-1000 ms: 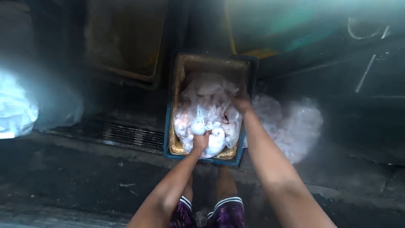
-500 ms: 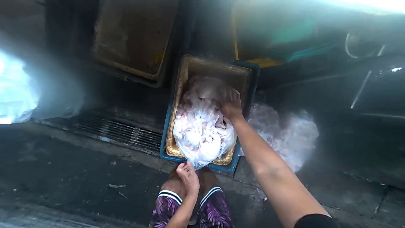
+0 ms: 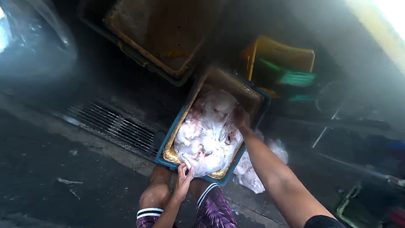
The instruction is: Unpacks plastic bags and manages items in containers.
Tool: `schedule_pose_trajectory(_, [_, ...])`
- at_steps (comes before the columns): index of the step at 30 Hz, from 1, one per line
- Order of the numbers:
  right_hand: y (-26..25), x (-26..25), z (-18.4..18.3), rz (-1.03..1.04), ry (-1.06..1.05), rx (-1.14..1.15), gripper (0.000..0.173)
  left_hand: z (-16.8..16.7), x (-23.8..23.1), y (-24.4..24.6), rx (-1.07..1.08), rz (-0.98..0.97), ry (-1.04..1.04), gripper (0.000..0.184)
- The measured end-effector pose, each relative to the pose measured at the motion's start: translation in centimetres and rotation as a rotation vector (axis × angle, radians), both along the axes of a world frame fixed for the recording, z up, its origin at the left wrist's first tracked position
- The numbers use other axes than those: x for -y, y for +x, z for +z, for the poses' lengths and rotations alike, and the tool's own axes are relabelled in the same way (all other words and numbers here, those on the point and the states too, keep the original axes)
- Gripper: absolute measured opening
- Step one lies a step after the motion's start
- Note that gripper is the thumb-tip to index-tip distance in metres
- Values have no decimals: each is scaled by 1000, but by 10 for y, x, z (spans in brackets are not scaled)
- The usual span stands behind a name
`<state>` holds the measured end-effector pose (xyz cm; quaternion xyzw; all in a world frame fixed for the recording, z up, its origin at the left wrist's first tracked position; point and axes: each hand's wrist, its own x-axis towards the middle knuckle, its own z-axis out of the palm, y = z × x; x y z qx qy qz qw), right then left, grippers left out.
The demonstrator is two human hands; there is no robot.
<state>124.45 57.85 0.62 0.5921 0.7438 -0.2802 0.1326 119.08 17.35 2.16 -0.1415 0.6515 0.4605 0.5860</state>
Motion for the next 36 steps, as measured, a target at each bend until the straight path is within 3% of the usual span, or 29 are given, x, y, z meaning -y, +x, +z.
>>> schedule_pose_trajectory(4, [-1, -10, 26, -61, -120, -40, 46, -9, -11, 0, 83, 151, 62, 79])
schedule_pose_trajectory(7, [-5, 5, 49, 13, -98, 94, 45, -17, -23, -5, 62, 90, 37, 79])
schedule_pose_trajectory(12, [-2, 51, 88, -158, -40, 150, 43, -43, -47, -18, 26, -17, -21, 86])
schedule_pose_trajectory(16, [6, 78, 110, -207, 53, 128, 49, -69, -79, -15, 46, 243, -99, 76])
schedule_pose_trajectory(20, [-5, 57, 104, -202, 162, -15, 38, -82, -90, -15, 143, 372, -136, 80])
schedule_pose_trajectory(23, [-1, 70, 93, -252, 509, -116, 52, -64, -75, -20, 152, 168, -107, 73])
schedule_pose_trajectory(25, [5, 108, 90, -185, 558, -60, 57, -31, -63, -29, 49, -111, -58, 69])
schedule_pose_trajectory(28, [11, 189, 76, 78, 244, -22, 60, 19, -42, -44, -235, -461, -9, 73])
schedule_pose_trajectory(31, [-23, 222, 61, 374, 11, 101, 79, 51, -41, -76, -447, -559, -3, 68])
schedule_pose_trajectory(34, [-72, 191, 60, 375, -343, 314, 78, 62, -45, -114, -480, -732, -22, 61])
schedule_pose_trajectory(36, [-78, 150, 67, 381, -488, 290, 73, 61, -58, -133, -521, -845, -23, 55])
